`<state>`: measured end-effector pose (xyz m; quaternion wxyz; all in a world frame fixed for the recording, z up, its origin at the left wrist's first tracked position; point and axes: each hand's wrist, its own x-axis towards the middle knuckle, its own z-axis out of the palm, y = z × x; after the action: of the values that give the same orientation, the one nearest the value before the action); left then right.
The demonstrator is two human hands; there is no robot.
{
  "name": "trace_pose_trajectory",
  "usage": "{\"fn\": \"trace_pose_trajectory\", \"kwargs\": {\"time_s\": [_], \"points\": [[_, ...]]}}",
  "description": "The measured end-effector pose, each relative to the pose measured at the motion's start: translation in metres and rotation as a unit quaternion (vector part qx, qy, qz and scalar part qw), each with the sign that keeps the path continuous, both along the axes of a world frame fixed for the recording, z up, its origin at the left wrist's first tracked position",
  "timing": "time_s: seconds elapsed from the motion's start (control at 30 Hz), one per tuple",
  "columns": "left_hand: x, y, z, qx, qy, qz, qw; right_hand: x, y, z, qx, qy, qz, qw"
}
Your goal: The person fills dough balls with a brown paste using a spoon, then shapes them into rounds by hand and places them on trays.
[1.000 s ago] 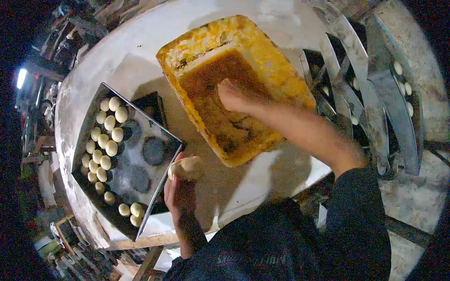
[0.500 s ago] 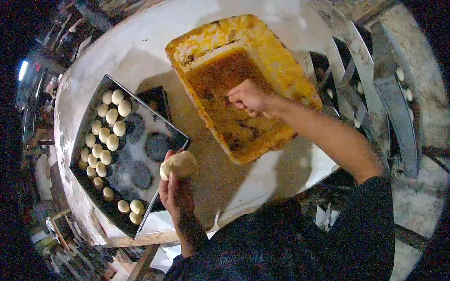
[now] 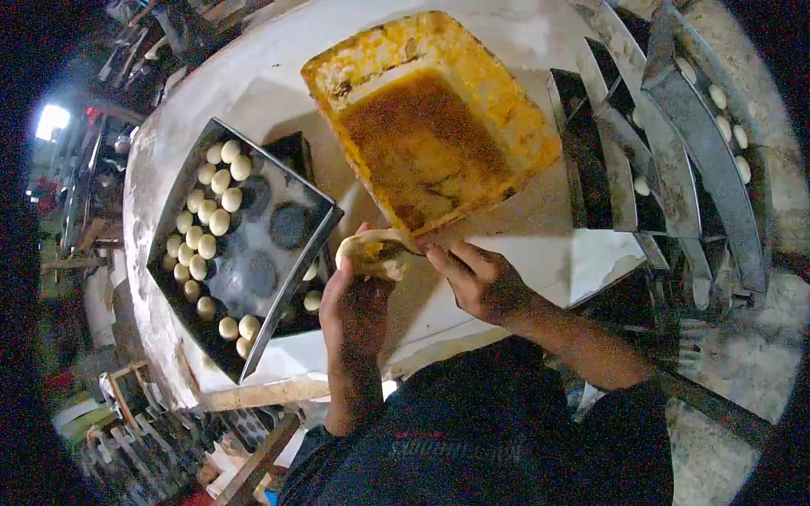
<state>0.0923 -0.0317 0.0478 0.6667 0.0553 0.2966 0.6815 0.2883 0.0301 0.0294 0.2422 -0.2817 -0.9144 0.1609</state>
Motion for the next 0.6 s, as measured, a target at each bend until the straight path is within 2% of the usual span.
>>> {"fn": "trace_pose_trajectory", "kwargs": {"time_s": [0.07,0.2,0.23,0.33,0.4,0.47,0.53,0.57,0.6], "points": [[0.001,-0.007,0.004,-0.002,0.014,0.009,1.0,0.0,-0.006,-0.003,0.017,-0.049,-0.018,0.999],[0.0,-0.006,0.019,-0.041,0.046,0.032,0.998,0.004,0.005,0.023,0.088,-0.065,-0.032,0.993],[0.0,-0.002,0.016,-0.014,0.088,0.042,0.995,0.006,0.011,0.028,0.114,-0.079,-0.053,0.989],[0.001,0.014,0.021,0.024,0.075,0.078,0.994,0.01,0.031,0.039,0.14,-0.084,-0.099,0.982],[0.002,0.025,0.017,0.056,0.076,0.108,0.99,0.013,0.04,0.045,0.079,-0.107,-0.147,0.98],[-0.001,0.03,0.013,0.06,0.072,0.094,0.991,0.01,0.037,0.059,0.061,-0.089,-0.145,0.983],[-0.002,0.032,0.011,0.056,0.076,0.085,0.992,0.006,0.033,0.066,0.019,-0.021,-0.135,0.99],[-0.004,0.033,0.009,0.056,0.073,0.088,0.992,0.006,0.037,0.07,0.02,-0.023,-0.133,0.991],[-0.006,0.034,0.008,0.058,0.074,0.093,0.991,0.007,0.042,0.073,-0.037,-0.012,-0.15,0.988]]}}
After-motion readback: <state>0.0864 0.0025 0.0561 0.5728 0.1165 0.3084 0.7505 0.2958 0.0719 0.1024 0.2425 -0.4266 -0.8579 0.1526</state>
